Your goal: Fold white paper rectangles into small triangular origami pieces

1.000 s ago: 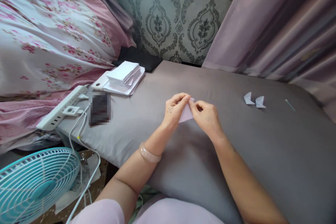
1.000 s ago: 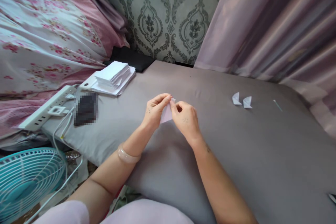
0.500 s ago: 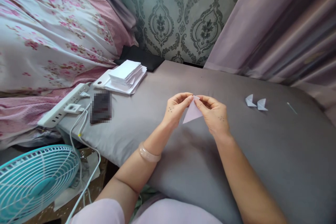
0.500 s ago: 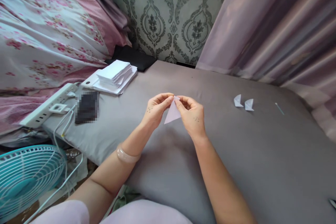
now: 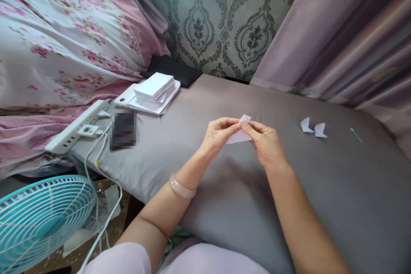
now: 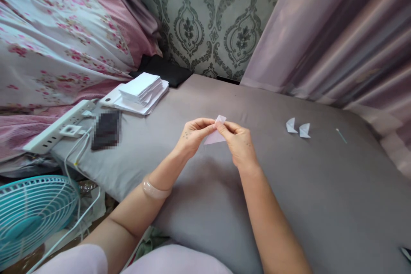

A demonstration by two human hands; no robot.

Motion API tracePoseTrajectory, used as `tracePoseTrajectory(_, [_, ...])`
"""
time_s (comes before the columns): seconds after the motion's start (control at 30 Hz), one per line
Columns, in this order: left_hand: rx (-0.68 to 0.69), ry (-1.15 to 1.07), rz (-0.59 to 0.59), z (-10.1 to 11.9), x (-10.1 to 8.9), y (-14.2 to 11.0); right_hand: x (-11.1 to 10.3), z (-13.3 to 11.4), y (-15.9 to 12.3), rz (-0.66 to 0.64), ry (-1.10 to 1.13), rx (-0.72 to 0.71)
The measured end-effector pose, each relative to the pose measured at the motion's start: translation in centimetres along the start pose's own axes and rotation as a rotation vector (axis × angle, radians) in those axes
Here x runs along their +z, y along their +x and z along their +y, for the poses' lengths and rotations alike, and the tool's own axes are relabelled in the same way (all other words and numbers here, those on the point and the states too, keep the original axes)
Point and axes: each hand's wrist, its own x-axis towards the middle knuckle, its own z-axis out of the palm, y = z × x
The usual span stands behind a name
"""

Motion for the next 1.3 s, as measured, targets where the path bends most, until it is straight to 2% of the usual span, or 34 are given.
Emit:
tracePoseTrajectory(0.17, [-0.005, 0.003, -0.004, 0.1, 0.2, -0.2, 0.1, 0.2, 0.0, 0.082, 0.082, -0.021])
tracePoseTrajectory(0.43, [-0.042, 0.006, -0.023, 0.5, -0.1, -0.2, 0.4, 0.5, 0.1, 0.13, 0.035, -0.101])
tracePoseTrajectory(0.67, [0.013, -0.059, 0.009, 0.6, -0.2, 0.0, 0.6, 0.4, -0.1, 0.129, -0.047, -0.144])
tracePoseTrajectory(0.87, [0.018, -0.027, 0.009, 0.8, -0.3, 0.0, 0.7, 0.4, -0.2, 0.102, -0.05, -0.164])
tracePoseTrajectory(1.1, [0.031, 0.01, 0.05, 0.7, -0.1, 0.0, 1.0, 0.3, -0.4, 0.134, -0.1, -0.182])
tracePoseTrajectory(1.3, [0.016, 0.022, 0.087, 0.8, -0.1, -0.1, 1.2, 0.5, -0.7, 0.134, -0.23, -0.33])
